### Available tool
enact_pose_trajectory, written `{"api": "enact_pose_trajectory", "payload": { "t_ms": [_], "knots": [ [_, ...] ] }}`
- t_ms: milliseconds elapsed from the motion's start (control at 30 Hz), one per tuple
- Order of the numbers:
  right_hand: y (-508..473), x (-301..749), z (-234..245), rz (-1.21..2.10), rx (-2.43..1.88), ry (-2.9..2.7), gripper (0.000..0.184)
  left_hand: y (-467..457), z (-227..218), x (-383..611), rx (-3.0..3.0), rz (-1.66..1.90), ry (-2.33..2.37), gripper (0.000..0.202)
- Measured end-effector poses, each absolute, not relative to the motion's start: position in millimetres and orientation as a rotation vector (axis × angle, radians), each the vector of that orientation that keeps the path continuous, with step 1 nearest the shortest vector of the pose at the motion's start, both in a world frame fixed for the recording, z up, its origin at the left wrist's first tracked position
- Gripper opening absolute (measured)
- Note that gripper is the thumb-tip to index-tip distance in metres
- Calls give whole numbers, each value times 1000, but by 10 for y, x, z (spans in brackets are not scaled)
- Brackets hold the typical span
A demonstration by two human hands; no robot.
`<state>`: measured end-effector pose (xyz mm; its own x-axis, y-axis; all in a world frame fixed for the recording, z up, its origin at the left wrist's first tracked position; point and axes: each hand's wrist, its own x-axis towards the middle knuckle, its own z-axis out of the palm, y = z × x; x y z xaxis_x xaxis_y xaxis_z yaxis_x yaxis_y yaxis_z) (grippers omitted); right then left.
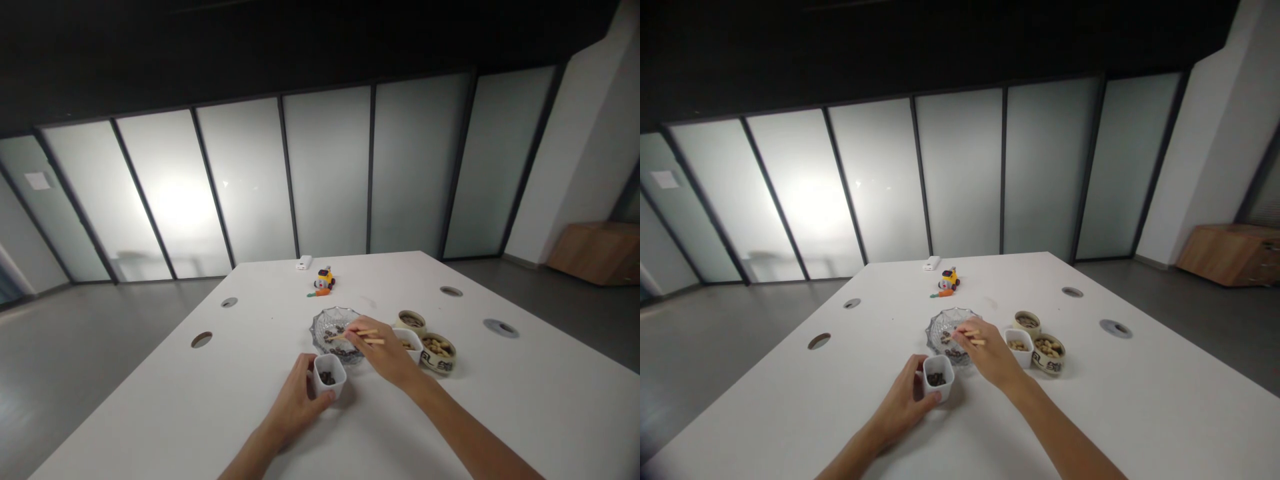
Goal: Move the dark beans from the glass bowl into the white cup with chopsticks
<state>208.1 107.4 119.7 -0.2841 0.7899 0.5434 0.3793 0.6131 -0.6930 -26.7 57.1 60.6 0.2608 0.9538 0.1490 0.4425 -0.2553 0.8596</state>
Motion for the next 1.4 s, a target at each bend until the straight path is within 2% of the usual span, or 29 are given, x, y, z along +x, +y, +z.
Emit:
{"api": "enact_pose_trajectory", "payload": {
  "t_ms": [767,1000,1400],
  "knots": [
    [1117,2045,1090,443,-969,-1856,35,560,654,-247,1827,923,1277,43],
    [1132,2063,1047,390,-995,-1847,42,553,671,-248,1822,928,1258,45],
    [1219,2207,810,410,-1049,-1710,29,557,677,-250,1835,898,1282,45]
  ]
}}
